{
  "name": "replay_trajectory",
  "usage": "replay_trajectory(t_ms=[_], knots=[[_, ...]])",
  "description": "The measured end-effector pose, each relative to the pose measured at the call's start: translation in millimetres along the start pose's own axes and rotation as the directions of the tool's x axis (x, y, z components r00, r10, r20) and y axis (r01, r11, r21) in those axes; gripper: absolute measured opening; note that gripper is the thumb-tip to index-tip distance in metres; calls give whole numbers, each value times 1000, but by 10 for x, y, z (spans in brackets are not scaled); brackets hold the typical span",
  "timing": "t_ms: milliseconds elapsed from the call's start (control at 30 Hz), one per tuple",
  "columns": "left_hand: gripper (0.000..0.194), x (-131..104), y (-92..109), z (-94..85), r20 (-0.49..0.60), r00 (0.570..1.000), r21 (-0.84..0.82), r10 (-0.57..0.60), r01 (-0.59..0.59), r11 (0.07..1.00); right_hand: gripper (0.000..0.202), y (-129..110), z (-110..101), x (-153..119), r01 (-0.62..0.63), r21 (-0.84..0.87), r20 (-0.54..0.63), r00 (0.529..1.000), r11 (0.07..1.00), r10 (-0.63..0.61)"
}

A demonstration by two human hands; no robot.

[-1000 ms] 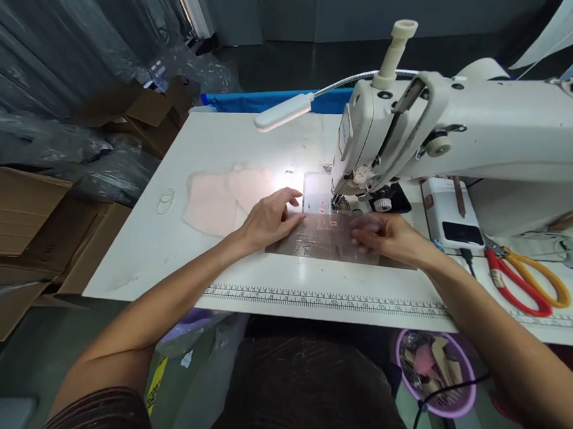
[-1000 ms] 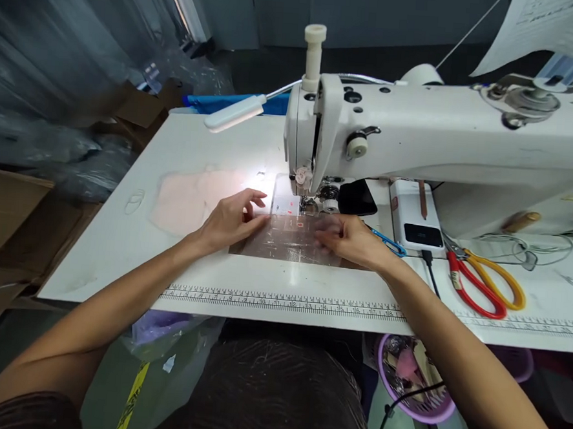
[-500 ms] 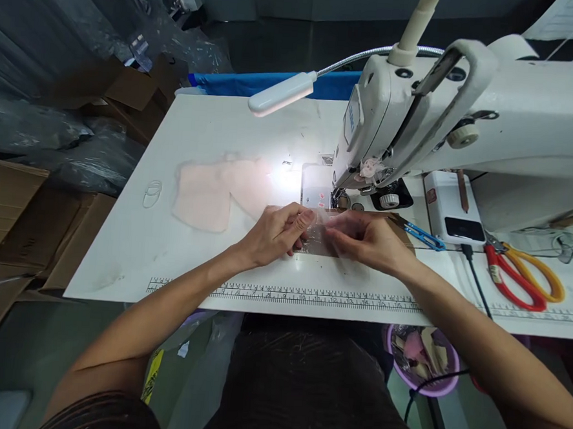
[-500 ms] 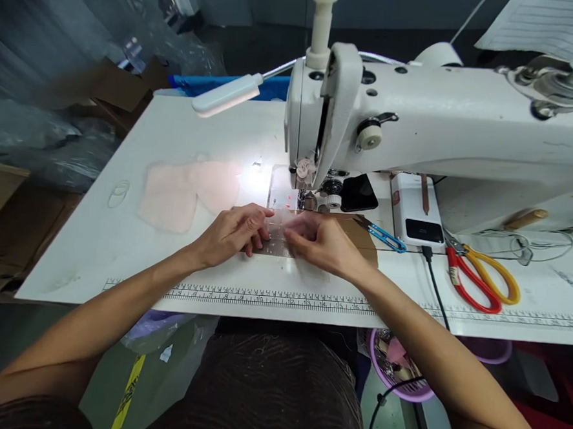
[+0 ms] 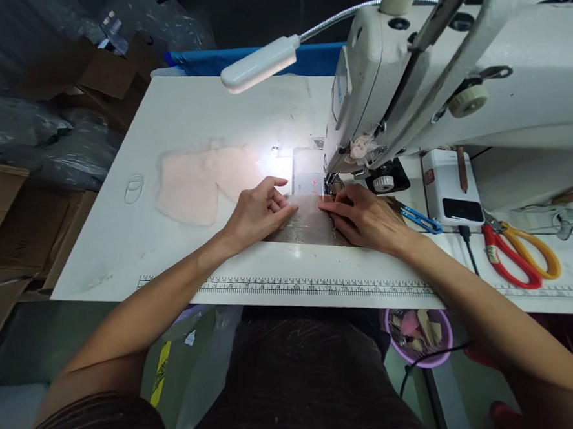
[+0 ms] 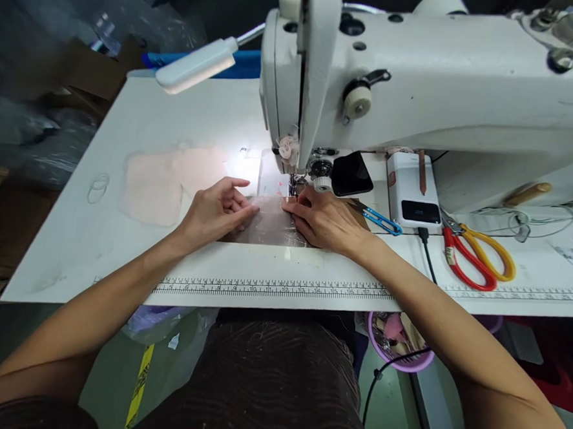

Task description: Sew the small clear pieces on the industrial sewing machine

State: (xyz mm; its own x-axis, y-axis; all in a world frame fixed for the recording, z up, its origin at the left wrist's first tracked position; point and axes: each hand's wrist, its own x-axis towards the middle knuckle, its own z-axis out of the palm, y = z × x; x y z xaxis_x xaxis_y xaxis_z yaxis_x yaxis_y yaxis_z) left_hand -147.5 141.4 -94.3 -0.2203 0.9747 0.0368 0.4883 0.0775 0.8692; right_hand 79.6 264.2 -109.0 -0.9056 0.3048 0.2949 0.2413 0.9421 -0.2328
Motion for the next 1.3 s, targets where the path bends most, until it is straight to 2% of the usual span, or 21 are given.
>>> replay_trajectory(t_ms=[200, 367, 500, 733, 867, 1000, 1100, 1200, 1300], knots=[[48, 67, -20, -31, -24, 1000, -3, 0, 0, 1000, 32, 9, 48, -5, -43, 104, -69, 996, 994, 51], [41, 137, -39, -39, 41, 990, -137, -135, 139, 981, 32, 38, 35, -46, -25, 256, -110, 992, 966, 55], [41, 186, -49, -27, 22, 980, -204, -200, 200, 958, 31, 65, 41, -50, -1, 290, -115, 993, 957, 36], [43, 209, 0, -25, -7, 966, -163, -257, 252, 954, 31, 82, 64, -54, 2, 301, -120, 992, 954, 35], [39, 201, 28, -5, -48, 967, -97, -250, 245, 965, 31, 86, 58, -64, 3, 321, -118, 992, 947, 37], [40, 199, 24, 3, -45, 971, -89, -236, 232, 969, 33, 109, 25, -87, -39, 362, -81, 994, 931, 73], [39, 201, -2, 9, -41, 975, -87, -220, 216, 973, 33, 122, -8, -108, -2, 380, -44, 999, 925, 20], [40, 201, -27, 15, -37, 975, -83, -217, 213, 973, 30, 117, -22, -122, 81, 326, -29, 997, 942, -75], [40, 193, -24, -4, -16, 975, -79, -224, 222, 972, 30, 104, -16, -126, 107, 270, -26, 994, 957, -104]])
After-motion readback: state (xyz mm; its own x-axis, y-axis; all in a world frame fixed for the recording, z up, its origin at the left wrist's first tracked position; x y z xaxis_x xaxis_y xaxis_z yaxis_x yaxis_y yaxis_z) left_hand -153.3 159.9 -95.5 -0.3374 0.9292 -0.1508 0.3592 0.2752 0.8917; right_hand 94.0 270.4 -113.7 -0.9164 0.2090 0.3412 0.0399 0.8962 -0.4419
